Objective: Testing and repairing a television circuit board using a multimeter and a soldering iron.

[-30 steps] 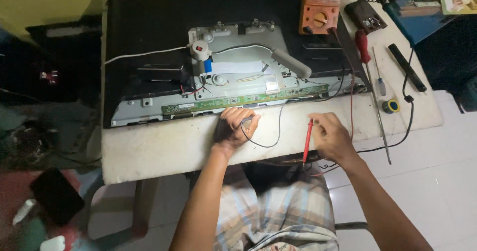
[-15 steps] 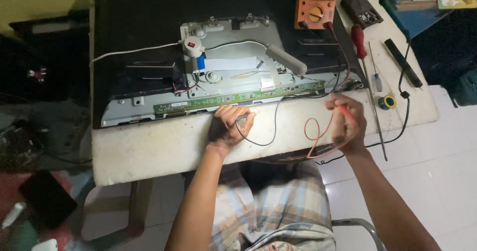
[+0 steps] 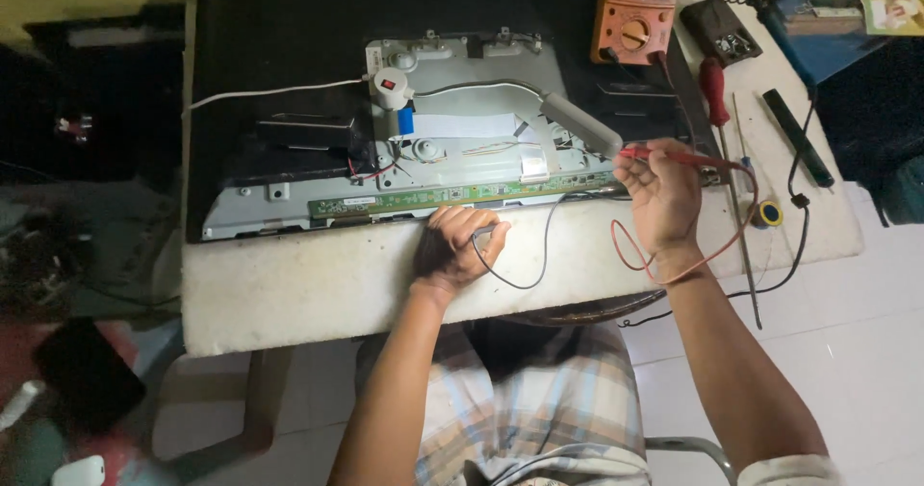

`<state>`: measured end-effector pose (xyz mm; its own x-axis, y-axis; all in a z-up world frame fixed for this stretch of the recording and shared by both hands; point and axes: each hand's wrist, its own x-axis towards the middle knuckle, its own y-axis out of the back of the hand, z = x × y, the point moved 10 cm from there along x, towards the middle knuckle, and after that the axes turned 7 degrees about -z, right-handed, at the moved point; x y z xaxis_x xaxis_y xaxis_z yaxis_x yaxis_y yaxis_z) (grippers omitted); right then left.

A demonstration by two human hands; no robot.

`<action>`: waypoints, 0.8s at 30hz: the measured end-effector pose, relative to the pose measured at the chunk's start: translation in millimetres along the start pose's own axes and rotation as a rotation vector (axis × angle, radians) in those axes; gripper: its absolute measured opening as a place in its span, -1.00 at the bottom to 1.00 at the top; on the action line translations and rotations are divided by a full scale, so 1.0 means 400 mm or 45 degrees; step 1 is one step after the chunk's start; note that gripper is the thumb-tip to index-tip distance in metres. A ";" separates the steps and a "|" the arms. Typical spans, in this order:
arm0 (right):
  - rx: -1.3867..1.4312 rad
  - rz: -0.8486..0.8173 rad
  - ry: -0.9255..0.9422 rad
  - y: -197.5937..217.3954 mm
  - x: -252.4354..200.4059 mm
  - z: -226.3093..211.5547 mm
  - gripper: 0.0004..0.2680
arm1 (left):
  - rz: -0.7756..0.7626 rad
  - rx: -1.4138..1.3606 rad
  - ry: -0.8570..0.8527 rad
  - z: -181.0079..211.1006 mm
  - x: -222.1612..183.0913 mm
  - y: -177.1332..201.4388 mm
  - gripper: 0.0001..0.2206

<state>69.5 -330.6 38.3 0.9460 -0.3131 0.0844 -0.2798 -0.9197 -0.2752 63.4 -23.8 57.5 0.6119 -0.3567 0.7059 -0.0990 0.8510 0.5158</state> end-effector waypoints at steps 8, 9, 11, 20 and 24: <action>-0.543 -0.193 0.085 -0.177 -0.143 -0.066 -0.86 | -0.042 -0.072 0.059 -0.006 0.005 0.003 -0.91; -0.608 -0.256 0.124 -0.206 -0.167 -0.080 -0.85 | -0.039 -0.084 0.059 -0.006 0.003 0.005 -0.91; -0.665 -0.327 0.156 -0.231 -0.196 -0.079 -0.84 | -0.041 -0.087 0.069 -0.010 0.000 0.008 -0.90; -1.050 -0.496 0.481 -0.332 -0.267 -0.081 -0.75 | -0.140 0.055 -0.051 0.003 -0.004 -0.042 -0.87; -1.410 -0.537 0.687 -0.418 -0.304 -0.082 -0.70 | -0.140 0.049 -0.089 0.012 -0.011 -0.048 -0.96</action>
<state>-3.9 -146.5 105.6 0.8814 0.2293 0.4131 -0.2092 -0.5945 0.7764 58.8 -40.5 46.8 0.5650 -0.4739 0.6755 -0.0652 0.7904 0.6091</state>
